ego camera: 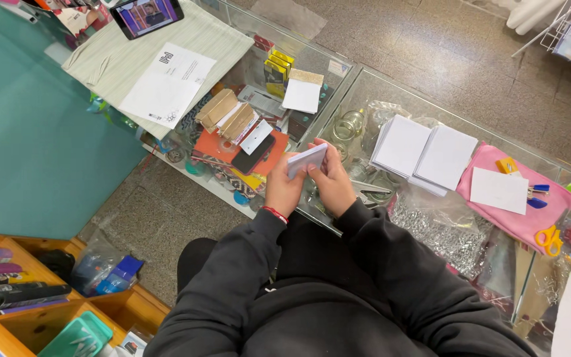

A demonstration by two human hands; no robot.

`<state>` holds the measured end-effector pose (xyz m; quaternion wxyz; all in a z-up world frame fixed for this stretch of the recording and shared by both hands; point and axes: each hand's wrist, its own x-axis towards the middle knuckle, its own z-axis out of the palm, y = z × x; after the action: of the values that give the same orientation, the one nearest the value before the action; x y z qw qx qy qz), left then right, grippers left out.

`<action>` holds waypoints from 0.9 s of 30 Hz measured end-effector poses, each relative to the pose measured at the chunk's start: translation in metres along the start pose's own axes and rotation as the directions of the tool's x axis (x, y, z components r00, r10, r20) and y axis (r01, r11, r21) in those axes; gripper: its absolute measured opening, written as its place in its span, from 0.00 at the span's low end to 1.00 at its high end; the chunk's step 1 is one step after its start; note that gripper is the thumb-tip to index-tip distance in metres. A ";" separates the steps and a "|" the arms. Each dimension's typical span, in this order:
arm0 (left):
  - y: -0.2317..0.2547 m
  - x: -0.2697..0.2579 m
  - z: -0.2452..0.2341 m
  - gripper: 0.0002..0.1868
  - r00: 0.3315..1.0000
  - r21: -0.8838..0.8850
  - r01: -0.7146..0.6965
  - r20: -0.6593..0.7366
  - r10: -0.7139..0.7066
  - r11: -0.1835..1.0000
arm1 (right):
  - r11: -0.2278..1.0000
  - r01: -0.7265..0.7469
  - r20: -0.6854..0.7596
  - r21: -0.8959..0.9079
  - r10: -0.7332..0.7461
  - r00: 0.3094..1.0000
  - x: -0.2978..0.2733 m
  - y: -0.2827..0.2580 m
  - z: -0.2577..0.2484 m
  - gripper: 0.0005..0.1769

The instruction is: The person sits on the floor and repeatedly staples small white paper cards using a handheld stapler. They fold the cards, align them, staple them, and place them into a stack on the glass table.

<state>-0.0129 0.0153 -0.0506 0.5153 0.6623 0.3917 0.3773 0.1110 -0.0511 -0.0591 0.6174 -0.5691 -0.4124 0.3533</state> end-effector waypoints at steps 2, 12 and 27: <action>-0.003 0.001 0.000 0.14 1.000 0.015 0.003 0.005 -0.003 1.000 | 1.000 0.012 -0.012 -0.009 -0.012 1.000 -0.003 -0.006 0.002 0.36; -0.007 0.004 0.002 0.14 0.999 0.048 -0.014 0.047 0.012 0.999 | 0.937 -0.070 -0.067 -0.341 0.050 0.996 -0.011 -0.025 -0.008 0.38; 0.002 0.002 -0.010 0.15 0.999 0.054 0.033 0.015 -0.033 0.998 | 0.986 0.144 -0.076 -0.081 -0.150 0.986 -0.002 0.012 0.013 0.24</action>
<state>-0.0210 0.0209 -0.0462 0.5065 0.6723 0.4086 0.3529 0.0986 -0.0467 -0.0709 0.6363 -0.5738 -0.4408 0.2676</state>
